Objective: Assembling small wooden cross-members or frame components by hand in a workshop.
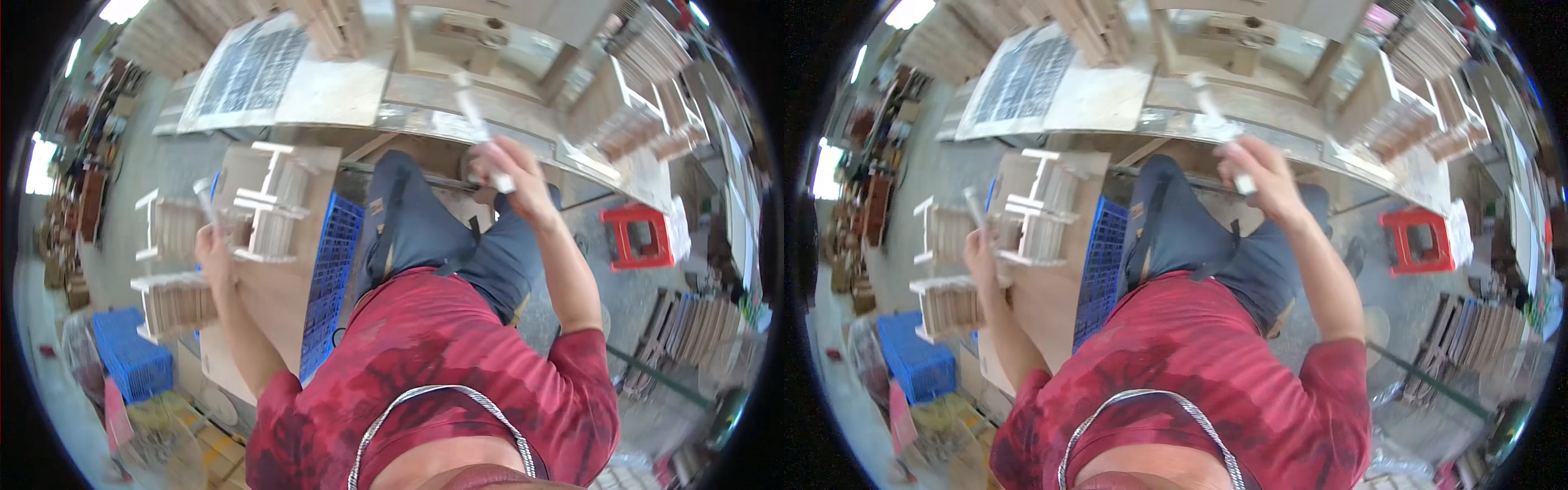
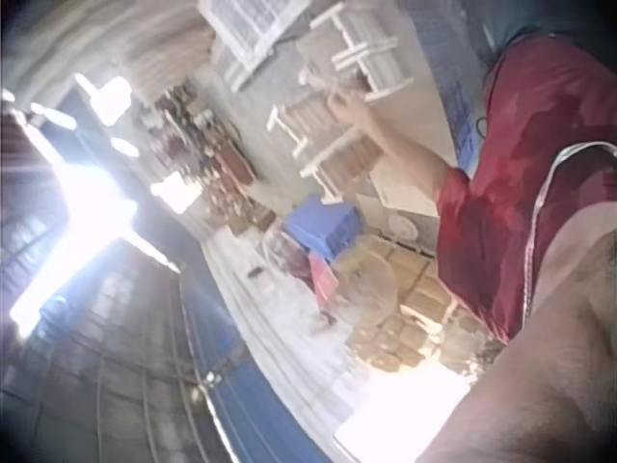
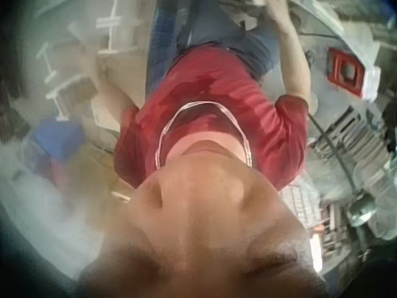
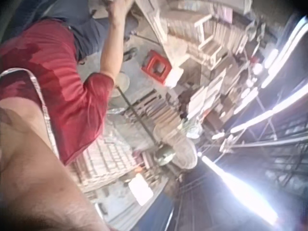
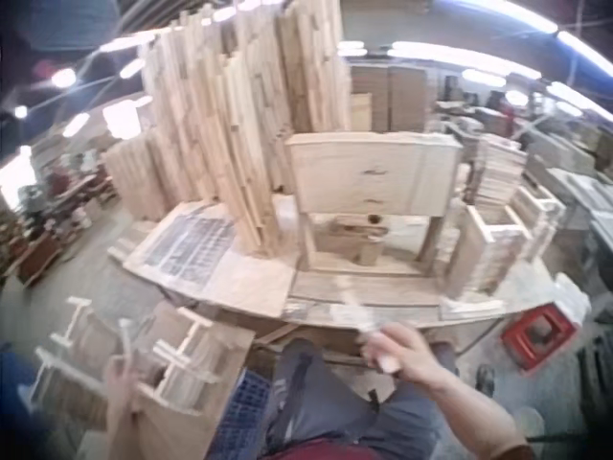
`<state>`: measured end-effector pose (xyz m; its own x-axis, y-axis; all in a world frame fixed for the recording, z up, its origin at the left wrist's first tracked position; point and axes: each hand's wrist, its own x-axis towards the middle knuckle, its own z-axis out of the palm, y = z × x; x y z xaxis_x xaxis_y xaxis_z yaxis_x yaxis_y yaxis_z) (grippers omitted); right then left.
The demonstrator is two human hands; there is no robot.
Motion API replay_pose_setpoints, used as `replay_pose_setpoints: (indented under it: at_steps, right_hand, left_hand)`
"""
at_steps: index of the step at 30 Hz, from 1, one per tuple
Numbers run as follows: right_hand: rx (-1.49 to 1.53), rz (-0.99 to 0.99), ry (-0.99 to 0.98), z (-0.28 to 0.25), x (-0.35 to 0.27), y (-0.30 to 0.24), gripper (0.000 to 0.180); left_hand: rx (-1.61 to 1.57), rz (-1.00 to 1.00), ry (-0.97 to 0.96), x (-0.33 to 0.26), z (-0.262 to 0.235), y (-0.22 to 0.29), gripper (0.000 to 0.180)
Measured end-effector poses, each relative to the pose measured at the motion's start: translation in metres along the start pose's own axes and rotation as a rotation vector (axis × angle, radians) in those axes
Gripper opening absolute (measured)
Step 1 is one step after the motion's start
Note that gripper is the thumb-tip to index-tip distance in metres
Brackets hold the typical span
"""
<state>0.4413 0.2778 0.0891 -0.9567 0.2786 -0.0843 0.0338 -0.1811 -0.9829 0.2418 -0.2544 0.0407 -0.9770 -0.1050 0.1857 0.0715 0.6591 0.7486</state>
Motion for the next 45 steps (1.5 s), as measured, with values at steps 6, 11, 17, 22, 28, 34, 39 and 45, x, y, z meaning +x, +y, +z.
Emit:
replay_pose_setpoints:
  at_steps: [6, 11, 17, 22, 28, 34, 39, 45]
  right_hand:
    - [0.058, 0.127, -0.151, -0.001, 0.018, 0.022, 0.024]
    - [-0.058, 0.113, -0.1, -0.006, -0.003, 0.033, 0.02]
    - [0.041, 0.021, -0.047, -0.019, -0.008, 0.025, 0.017]
    - [0.0, 0.083, -0.013, -0.034, -0.002, 0.032, 0.018]
    - [-0.043, 0.067, 0.009, -0.043, 0.005, 0.037, 0.016]
    - [0.019, -0.043, 0.035, -0.043, 0.008, 0.047, 0.017]
    - [0.087, -0.029, 0.006, -0.036, 0.003, 0.04, 0.024]
    - [-0.16, 0.003, 0.087, -0.025, 0.016, 0.02, 0.031]
  left_hand:
    - [-0.49, 0.301, -0.634, -0.072, 0.047, 0.209, 0.018]
    - [-0.46, 0.347, -1.04, -0.093, 0.172, 0.267, 0.02]
    - [-0.492, 0.157, -1.298, -0.08, 0.233, 0.286, 0.021]
    - [-0.616, 0.038, -1.492, -0.066, 0.273, 0.283, 0.022]
    - [-0.648, -0.103, -1.638, -0.056, 0.289, 0.291, 0.024]
    - [-0.525, 0.115, -1.541, -0.055, 0.289, 0.295, 0.027]
    - [-0.623, 0.099, -1.461, -0.059, 0.274, 0.301, 0.033]
    - [-0.81, 0.224, -1.306, -0.068, 0.259, 0.306, 0.031]
